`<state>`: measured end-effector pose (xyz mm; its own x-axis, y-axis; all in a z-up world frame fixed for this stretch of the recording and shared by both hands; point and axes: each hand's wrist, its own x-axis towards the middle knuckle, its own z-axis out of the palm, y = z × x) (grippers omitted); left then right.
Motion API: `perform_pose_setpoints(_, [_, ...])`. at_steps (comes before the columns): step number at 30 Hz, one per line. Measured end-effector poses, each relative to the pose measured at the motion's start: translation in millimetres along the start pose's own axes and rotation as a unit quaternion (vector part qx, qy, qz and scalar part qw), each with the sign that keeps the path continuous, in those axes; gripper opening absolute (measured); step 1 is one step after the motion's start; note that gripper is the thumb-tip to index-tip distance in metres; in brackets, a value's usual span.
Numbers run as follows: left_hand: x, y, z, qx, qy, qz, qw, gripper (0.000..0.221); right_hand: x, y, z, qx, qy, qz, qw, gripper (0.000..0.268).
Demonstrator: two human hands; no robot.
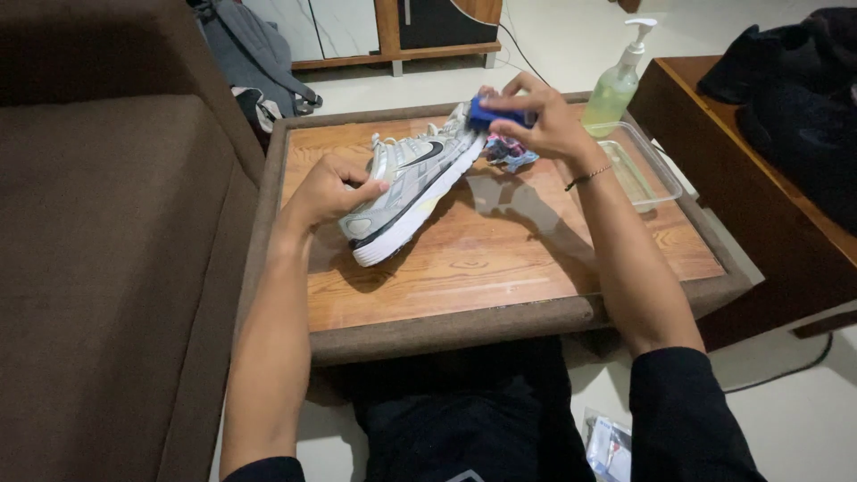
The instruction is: Cleaning the midsole of a sneaker using a brush, cleaning solution, and a cloth.
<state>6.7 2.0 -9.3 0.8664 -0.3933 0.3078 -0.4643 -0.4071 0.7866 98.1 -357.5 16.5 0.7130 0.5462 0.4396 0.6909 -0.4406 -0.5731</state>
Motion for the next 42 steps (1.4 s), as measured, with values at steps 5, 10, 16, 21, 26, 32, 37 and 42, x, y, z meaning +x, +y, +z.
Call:
perform_pose_setpoints(5, [-3.2,7.7,-1.0,-0.002,0.000,-0.011,1.000,0.061,9.5,15.0,19.7,-0.169,0.118,0.037,0.978,0.043])
perform_pose_setpoints(10, [-2.0,1.9,-1.0,0.002,0.001,0.011,1.000,0.061,-4.3,-3.5,15.7,-0.038,0.059,-0.002,0.998,0.041])
perform_pose_setpoints(16, [3.9,-22.0,-0.1,0.006,0.018,0.025,1.000,0.049,-26.5,-15.1,57.5,-0.183,0.110,-0.167,0.963,0.036])
perform_pose_setpoints(21, [-0.1,-14.6,-0.3,0.008,0.015,0.018,1.000,0.046,-38.6,-66.7,105.9,-0.139,0.121,-0.264,0.947,0.033])
perform_pose_setpoints(26, [0.3,-21.8,1.1,0.008,0.017,0.017,1.000,0.049,-31.5,-25.0,102.9,-0.182,0.145,-0.259,0.937,0.033])
perform_pose_setpoints(32, [1.5,-24.6,0.9,-0.002,0.018,0.018,1.000,0.048,-38.6,-15.8,109.9,-0.290,0.190,-0.221,0.911,0.034])
perform_pose_setpoints(37, [0.9,-27.2,-1.8,0.009,0.011,0.028,1.000,0.049,-32.3,-41.0,95.4,-0.174,0.146,-0.254,0.940,0.031])
perform_pose_setpoints(42, [1.0,-14.6,-0.6,0.008,0.024,0.019,0.999,0.049,-31.3,-15.1,88.0,-0.352,0.233,-0.168,0.891,0.030])
